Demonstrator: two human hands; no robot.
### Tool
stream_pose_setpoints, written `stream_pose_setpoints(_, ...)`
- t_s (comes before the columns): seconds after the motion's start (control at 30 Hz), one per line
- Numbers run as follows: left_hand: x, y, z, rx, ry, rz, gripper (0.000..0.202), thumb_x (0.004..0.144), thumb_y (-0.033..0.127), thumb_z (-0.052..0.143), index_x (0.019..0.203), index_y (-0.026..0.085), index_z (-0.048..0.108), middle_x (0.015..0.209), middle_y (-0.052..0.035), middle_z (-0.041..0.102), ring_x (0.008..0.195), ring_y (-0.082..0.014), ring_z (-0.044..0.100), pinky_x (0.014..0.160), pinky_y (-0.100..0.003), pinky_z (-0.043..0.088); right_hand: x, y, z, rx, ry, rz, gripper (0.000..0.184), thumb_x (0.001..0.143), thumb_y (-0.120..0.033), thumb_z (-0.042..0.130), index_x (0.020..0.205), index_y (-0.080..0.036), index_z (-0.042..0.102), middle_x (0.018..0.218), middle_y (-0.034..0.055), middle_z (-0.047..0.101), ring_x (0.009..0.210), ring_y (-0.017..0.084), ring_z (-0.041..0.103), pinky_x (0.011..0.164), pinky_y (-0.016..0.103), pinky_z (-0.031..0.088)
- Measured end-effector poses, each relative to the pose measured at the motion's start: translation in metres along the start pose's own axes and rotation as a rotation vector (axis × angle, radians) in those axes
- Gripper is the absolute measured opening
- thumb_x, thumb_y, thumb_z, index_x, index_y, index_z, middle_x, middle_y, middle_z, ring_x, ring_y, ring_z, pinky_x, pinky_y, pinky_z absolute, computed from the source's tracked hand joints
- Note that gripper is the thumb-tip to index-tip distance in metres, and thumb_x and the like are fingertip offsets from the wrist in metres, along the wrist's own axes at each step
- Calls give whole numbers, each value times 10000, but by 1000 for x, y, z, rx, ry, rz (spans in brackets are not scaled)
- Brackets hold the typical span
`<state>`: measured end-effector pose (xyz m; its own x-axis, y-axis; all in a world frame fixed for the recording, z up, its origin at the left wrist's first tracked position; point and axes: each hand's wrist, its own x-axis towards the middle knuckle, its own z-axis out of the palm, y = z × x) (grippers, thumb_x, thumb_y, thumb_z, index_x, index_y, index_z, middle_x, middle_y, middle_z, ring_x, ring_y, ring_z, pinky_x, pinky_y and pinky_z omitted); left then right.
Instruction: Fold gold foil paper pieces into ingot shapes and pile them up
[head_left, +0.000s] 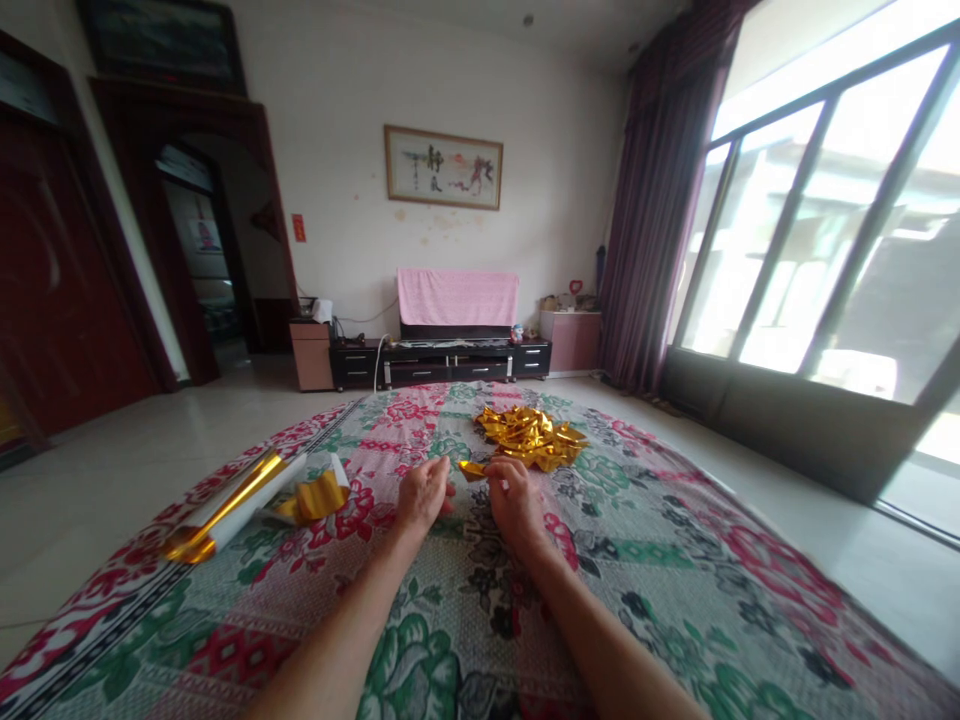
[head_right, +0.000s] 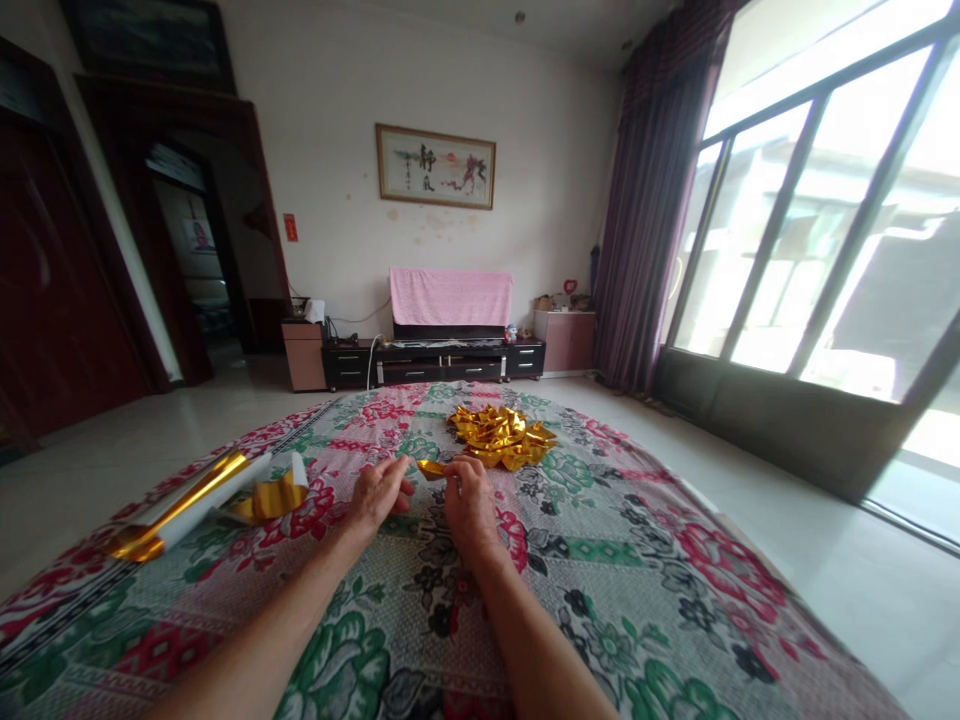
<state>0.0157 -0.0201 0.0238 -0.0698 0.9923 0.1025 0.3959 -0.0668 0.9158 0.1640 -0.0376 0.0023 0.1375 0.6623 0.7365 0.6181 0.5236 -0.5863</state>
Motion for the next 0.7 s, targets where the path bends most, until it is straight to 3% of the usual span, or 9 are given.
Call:
stream_pose_setpoints(0.27, -7, -6, 9, 363, 32, 293, 316, 841, 308, 387, 924, 183, 665, 667, -31, 668, 577, -106, 599, 599, -184, 410, 13, 22, -33, -297, -108, 207, 232, 755, -112, 432, 770, -166, 658, 864, 75, 581, 806, 166, 549, 738, 255, 427)
stream_pose_setpoints(0.47, -4, -9, 10, 407, 38, 299, 294, 835, 303, 412, 930, 187, 665, 717, -36, 686, 619, -112, 602, 625, -183, 408, 29, 42, -46, -402, -216, 265, 258, 737, -102, 438, 768, -173, 684, 824, 58, 581, 793, 151, 540, 730, 226, 407)
stream_pose_setpoints(0.7, -4, -9, 10, 420, 29, 295, 301, 834, 314, 405, 923, 204, 670, 710, -27, 687, 628, -115, 605, 590, -175, 402, 45, 58, -62, -431, -214, 283, 266, 760, -132, 441, 819, -173, 697, 862, 67, 592, 841, 152, 542, 760, 219, 399)
